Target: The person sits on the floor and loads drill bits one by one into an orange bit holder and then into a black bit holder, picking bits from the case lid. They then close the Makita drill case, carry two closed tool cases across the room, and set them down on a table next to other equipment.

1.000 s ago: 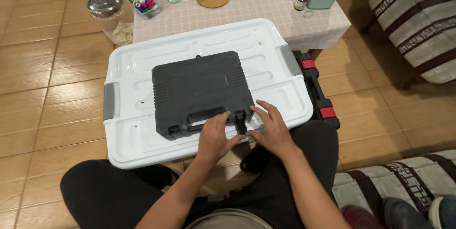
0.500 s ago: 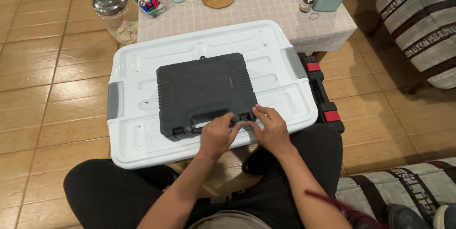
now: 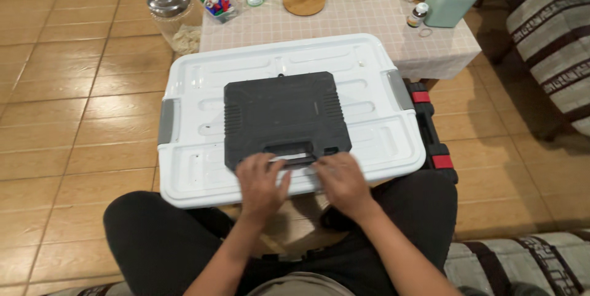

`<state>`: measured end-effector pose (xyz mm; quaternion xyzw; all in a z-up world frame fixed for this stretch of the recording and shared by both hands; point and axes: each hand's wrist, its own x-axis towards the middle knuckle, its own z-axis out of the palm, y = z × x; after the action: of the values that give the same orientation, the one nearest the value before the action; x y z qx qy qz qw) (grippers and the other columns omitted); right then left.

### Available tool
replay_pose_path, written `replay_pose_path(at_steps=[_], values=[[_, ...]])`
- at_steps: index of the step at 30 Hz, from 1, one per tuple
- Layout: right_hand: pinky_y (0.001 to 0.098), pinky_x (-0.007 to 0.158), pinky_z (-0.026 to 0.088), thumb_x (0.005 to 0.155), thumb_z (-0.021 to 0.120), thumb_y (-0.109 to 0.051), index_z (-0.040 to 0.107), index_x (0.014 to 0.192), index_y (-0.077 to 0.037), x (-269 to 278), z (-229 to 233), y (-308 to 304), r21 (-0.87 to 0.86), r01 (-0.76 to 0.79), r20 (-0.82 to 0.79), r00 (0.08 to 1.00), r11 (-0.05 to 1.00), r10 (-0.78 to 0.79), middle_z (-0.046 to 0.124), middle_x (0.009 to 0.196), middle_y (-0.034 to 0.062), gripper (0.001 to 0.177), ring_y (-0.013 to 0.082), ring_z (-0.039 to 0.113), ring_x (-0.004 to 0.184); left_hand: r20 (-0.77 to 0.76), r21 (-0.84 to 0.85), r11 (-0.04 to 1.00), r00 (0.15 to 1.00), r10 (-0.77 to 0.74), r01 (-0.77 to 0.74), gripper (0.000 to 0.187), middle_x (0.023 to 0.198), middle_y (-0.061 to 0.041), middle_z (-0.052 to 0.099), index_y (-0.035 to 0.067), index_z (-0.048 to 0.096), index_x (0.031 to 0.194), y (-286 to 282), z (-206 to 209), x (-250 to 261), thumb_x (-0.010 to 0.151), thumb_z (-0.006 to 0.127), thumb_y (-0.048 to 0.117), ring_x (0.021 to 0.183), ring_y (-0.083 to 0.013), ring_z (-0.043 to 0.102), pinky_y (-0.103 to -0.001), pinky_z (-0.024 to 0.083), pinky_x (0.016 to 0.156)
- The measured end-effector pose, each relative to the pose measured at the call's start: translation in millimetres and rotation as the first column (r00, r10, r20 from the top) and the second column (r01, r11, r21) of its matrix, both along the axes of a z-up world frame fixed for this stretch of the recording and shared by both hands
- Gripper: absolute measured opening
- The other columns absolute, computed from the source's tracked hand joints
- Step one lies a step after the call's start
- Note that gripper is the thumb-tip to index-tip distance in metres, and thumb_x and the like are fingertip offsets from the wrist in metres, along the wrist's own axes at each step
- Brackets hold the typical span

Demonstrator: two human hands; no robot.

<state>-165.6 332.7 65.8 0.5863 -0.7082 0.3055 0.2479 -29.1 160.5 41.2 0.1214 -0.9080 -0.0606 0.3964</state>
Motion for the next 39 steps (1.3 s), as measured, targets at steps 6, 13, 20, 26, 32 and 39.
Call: replay_pose_path(at_steps=[6, 13, 20, 26, 32, 39], values=[[0.0392, 0.086, 0.053, 0.077, 0.069, -0.001, 0.066, 0.108, 0.002, 11.5, -24.2, -73.0, 0.391, -0.036, -0.031, 0.998, 0.920, 0.052, 0.067, 0.099, 0.0148, 0.031, 0.0295, 0.065, 0.096, -0.045, 0.295, 0.947, 0.988, 0.146, -0.127, 0.043, 0.129, -0.019, 0.055, 0.005, 0.068, 0.113, -31.4, 9.3, 38.4, 0.076, 0.082, 0.021, 0.125, -0.0394, 0.050, -0.054, 0.039, 0.106], [0.0464, 0.062, 0.054, 0.076, 0.081, -0.021, 0.066, 0.089, -0.005, -13.2, 26.1, -91.2, 0.427, -0.153, 0.185, 0.979, 0.891, 0.079, 0.069, 0.077, 0.0143, 0.026, 0.0342, 0.068, 0.072, -0.169, 0.579, 0.815, 0.974, 0.152, -0.027, 0.030, 0.132, -0.019, 0.054, 0.003, 0.066, 0.111, -51.7, 24.7, 84.8, 0.088, 0.077, 0.020, 0.123, -0.0333, 0.058, -0.042, 0.053, 0.098], [0.0510, 0.064, 0.055, 0.085, 0.075, -0.043, 0.072, 0.102, -0.009, -62.7, 133.3, -124.3, 0.504, -0.040, 0.062, 0.998, 0.863, 0.010, 0.072, 0.079, 0.0186, 0.038, 0.0398, 0.069, 0.072, -0.216, 0.596, 0.800, 0.945, 0.244, -0.070, 0.024, 0.122, -0.018, 0.063, 0.001, 0.068, 0.103, -67.9, 45.7, 105.7, 0.084, 0.078, 0.012, 0.116, -0.0319, 0.062, -0.042, 0.051, 0.097], [0.0549, 0.074, 0.054, 0.094, 0.059, -0.053, 0.073, 0.096, -0.009, -97.3, 177.1, -170.9, 0.592, -0.040, 0.075, 0.997, 0.805, -0.005, 0.072, 0.081, 0.0200, 0.046, 0.0414, 0.068, 0.082, -0.177, 0.656, 0.752, 0.954, 0.242, -0.069, 0.022, 0.120, -0.016, 0.066, 0.002, 0.070, 0.100, -75.0, 47.6, 106.1, 0.083, 0.079, 0.011, 0.111, -0.0286, 0.066, -0.038, 0.054, 0.091], [0.0550, 0.075, 0.052, 0.098, 0.053, -0.053, 0.072, 0.092, -0.008, -98.4, 172.8, -178.8, 0.675, 0.014, 0.067, 0.995, 0.738, -0.080, 0.072, 0.082, 0.0194, 0.049, 0.0419, 0.067, 0.083, -0.150, 0.702, 0.711, 0.972, 0.181, -0.025, 0.019, 0.119, -0.013, 0.068, 0.002, 0.070, 0.098, -69.5, 45.6, 96.6, 0.083, 0.078, 0.010, 0.109, -0.0260, 0.068, -0.036, 0.057, 0.089], [0.0519, 0.071, 0.053, 0.090, 0.066, -0.054, 0.072, 0.088, -0.008, -92.0, 168.9, -160.2, 0.581, -0.071, 0.145, 0.989, 0.811, -0.017, 0.071, 0.079, 0.0179, 0.047, 0.0404, 0.068, 0.080, -0.191, 0.687, 0.718, 0.981, 0.026, 0.115, 0.017, 0.110, -0.011, 0.071, 0.002, 0.070, 0.099, -60.0, 71.2, 77.8, 0.086, 0.076, 0.011, 0.103, -0.0238, 0.070, -0.034, 0.056, 0.088]])
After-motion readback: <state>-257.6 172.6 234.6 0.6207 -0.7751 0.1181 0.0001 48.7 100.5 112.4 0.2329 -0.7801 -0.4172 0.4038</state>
